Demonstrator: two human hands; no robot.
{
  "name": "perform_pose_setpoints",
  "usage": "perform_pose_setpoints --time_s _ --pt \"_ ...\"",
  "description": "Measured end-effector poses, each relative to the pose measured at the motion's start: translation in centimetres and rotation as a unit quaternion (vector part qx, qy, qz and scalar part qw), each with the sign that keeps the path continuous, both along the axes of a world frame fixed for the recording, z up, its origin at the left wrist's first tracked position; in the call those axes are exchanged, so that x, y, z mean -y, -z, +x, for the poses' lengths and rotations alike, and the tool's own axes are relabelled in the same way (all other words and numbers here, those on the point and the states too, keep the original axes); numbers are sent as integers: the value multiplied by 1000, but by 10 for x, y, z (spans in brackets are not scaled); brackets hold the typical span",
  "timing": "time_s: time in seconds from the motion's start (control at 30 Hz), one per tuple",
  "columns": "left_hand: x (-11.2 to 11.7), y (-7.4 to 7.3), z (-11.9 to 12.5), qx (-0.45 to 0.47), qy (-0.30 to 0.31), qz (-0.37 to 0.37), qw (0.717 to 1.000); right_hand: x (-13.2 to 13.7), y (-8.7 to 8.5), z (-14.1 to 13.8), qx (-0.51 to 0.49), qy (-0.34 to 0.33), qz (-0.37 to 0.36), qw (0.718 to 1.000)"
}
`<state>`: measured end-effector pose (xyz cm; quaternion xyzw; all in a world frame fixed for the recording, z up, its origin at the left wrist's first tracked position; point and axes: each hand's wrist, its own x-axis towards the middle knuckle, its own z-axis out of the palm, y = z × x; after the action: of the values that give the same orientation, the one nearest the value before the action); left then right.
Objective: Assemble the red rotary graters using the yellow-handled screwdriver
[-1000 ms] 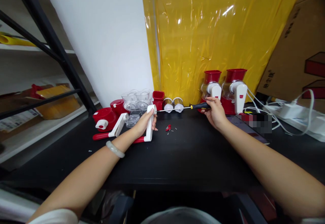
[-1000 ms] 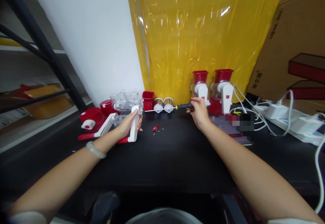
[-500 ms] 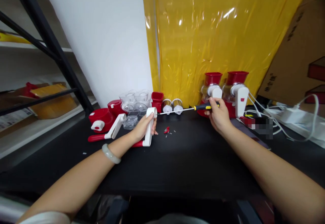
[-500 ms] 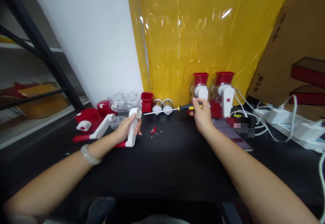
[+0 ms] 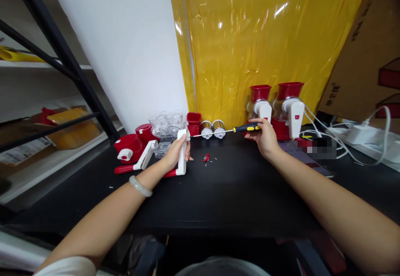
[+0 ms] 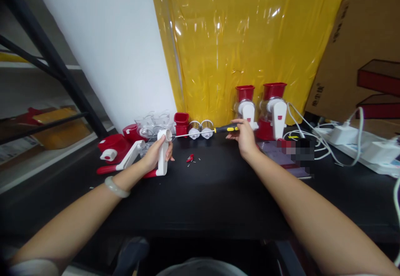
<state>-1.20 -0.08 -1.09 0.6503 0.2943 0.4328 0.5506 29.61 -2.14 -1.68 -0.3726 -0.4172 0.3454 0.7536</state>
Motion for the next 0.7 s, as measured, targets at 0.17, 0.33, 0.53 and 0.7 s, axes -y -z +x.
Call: perform_pose_setpoints --time_s 0.17,0.33,0.53,0.7 --pt "-1 0 0 -21 6 6 1000 -2 0 0 9 40 -26 999" --pt "-1 -1 0 -25 10 11 1000 -1 -1 0 29 49 -27 998" --pt "2 -3 0 -27 9 5 1000 0 1 0 48 53 -12 997" --pt "2 -3 0 -30 15 0 999 0 4 2 79 72 -8 994"
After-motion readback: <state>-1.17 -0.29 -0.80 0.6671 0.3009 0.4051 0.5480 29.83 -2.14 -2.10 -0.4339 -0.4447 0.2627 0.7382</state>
